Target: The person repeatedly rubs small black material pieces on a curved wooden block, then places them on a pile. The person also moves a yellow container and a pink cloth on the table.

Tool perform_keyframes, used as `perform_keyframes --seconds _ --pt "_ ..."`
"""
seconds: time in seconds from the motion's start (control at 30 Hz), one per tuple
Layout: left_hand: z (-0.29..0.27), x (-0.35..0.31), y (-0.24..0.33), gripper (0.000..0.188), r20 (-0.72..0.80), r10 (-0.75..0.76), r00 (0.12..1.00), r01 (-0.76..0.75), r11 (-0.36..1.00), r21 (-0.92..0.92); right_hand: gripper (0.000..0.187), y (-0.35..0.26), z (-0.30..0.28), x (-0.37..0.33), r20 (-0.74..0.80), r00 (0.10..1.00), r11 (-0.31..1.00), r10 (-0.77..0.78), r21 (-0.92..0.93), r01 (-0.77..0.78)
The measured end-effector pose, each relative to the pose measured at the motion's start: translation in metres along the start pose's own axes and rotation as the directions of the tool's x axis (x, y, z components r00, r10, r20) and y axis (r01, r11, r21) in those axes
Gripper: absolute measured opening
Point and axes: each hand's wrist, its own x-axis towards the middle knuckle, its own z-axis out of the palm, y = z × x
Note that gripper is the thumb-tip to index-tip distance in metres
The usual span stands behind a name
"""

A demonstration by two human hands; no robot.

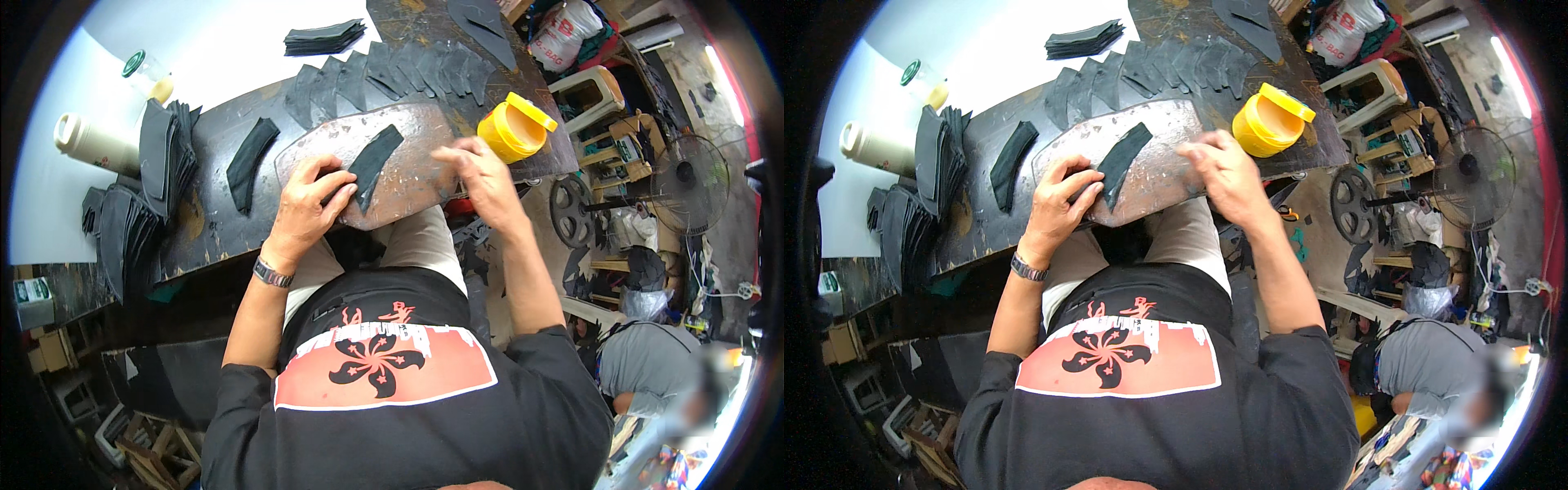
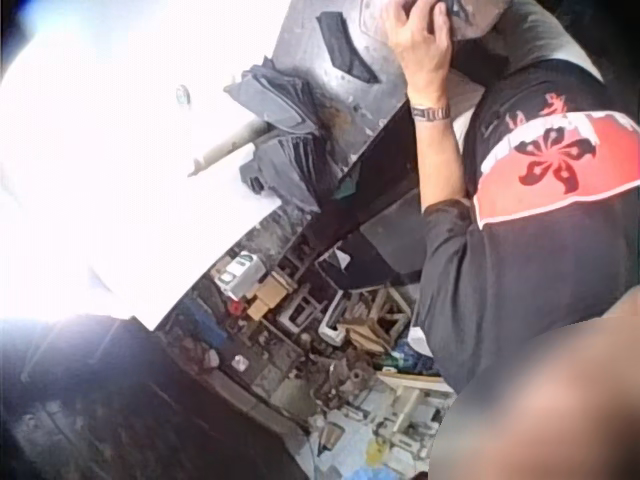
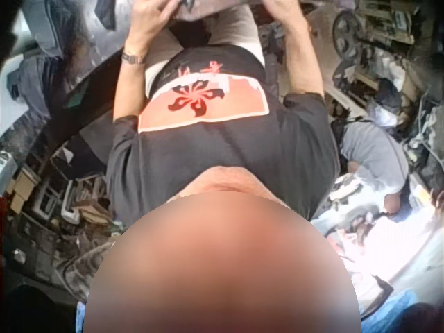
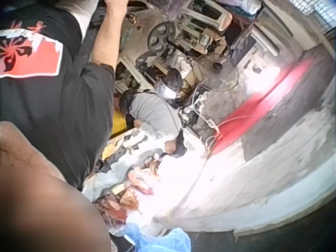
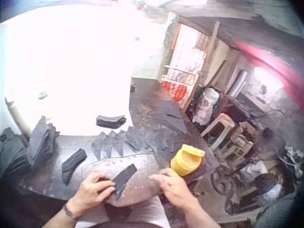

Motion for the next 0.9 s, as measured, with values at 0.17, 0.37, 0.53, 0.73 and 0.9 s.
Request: perform_keyframes --seconds 0.17,0.37,0.53,0.73,0.9 --pt "-0.001 0.0 -0.001 0.018 0.015 -0.004 1.0 0.004 1.0 -0.012 0.059 0.017 0.056 0.032 0.11 0.994 0.848 -0.002 -0.526 0.06" --pt "0.0 0.0 0.0 0.018 0.008 -0.008 1.0 0.008 1.0 0.0 0.064 0.016 0.063 0.034 0.111 0.993 0.644 -0.05 -0.756 0.117" --pt "-0.002 -0.001 0.0 0.018 0.035 -0.002 0.999 0.002 1.0 -0.004 0.065 0.014 0.06 0.042 0.247 0.965 0.62 -0.085 -0.745 0.245" --pt "-0.012 -0.001 0.001 0.02 -0.008 -0.097 0.995 0.095 0.981 -0.17 0.066 0.003 0.068 0.033 0.403 0.907 0.676 -0.122 -0.635 0.373" --pt "-0.017 0.007 0.001 0.022 -0.057 -0.212 0.976 0.192 0.95 -0.246 0.067 -0.001 0.071 0.026 0.475 0.863 0.673 -0.174 -0.582 0.456"
